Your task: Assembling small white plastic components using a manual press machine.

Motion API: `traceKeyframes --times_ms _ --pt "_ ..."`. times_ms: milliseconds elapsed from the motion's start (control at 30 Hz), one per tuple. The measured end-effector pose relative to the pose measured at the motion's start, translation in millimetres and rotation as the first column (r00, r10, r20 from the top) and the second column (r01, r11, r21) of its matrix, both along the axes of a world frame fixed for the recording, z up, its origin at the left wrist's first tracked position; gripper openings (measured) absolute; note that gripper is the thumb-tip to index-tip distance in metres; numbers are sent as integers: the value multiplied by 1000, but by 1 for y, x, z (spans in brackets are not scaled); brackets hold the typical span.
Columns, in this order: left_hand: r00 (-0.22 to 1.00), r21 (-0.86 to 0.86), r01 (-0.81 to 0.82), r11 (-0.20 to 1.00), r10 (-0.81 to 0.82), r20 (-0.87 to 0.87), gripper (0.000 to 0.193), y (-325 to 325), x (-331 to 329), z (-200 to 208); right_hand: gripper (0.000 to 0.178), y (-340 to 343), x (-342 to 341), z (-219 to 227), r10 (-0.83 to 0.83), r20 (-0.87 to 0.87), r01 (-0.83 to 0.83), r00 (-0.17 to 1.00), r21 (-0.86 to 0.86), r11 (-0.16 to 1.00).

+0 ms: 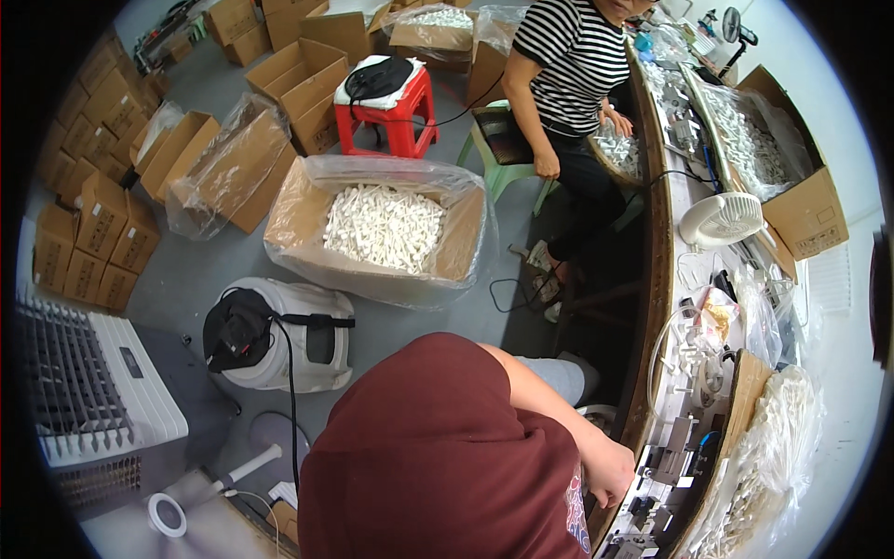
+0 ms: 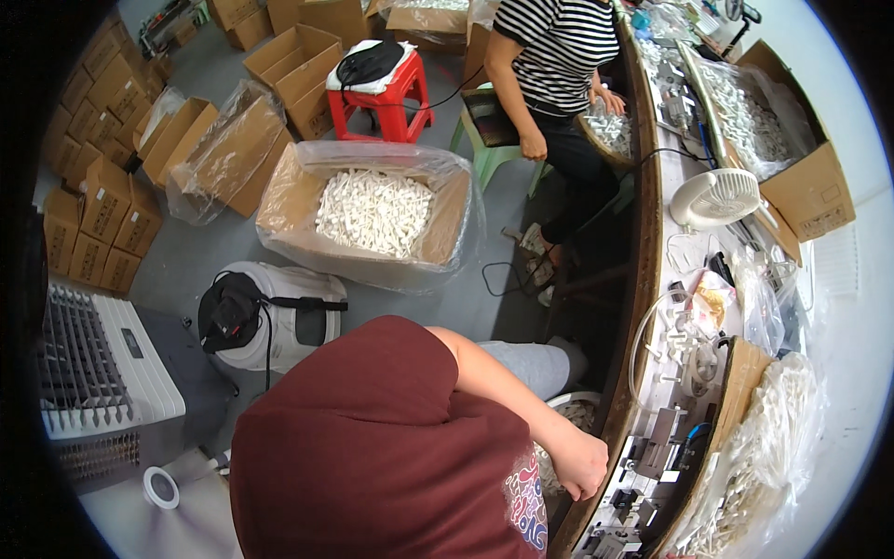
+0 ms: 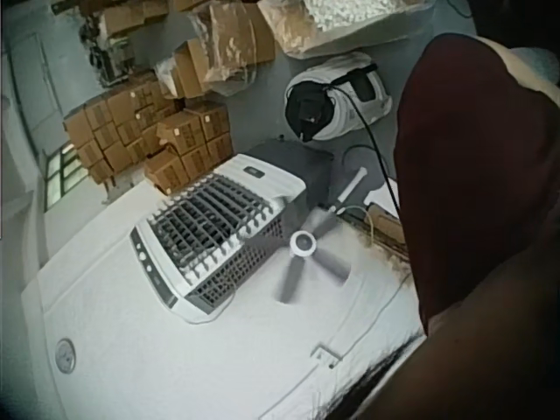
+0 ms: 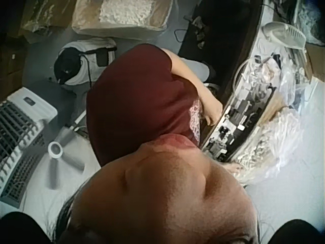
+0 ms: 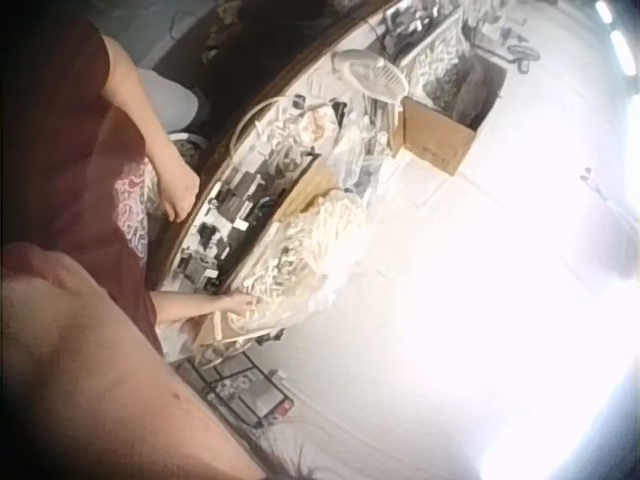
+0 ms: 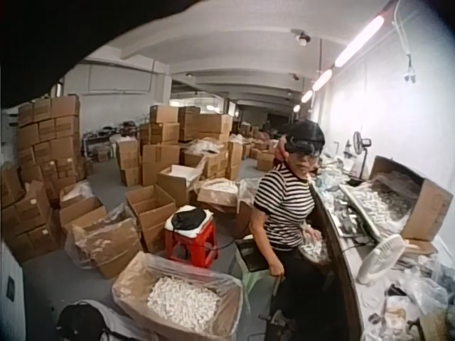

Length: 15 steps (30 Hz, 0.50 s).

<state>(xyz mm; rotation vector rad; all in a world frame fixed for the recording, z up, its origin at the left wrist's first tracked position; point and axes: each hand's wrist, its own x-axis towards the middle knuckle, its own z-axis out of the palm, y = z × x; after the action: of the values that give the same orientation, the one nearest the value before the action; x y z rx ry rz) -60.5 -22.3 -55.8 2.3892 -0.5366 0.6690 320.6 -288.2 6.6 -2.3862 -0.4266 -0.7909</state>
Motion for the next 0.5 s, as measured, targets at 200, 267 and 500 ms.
traceKeyframes --times_ms 200,267,500 --pt "999 0 -7 1000 7 -32 15 -15 -3 -4 52 -9 18 -1 91 76 -91 993 0 996" --pt "1000 8 8 1000 -8 -28 15 -17 -6 -5 53 -13 26 0 143 114 -145 983 7 989" --pt "1000 26 9 1000 -10 12 17 -6 -5 -4 54 -1 24 5 -59 -39 57 998 -52 997"
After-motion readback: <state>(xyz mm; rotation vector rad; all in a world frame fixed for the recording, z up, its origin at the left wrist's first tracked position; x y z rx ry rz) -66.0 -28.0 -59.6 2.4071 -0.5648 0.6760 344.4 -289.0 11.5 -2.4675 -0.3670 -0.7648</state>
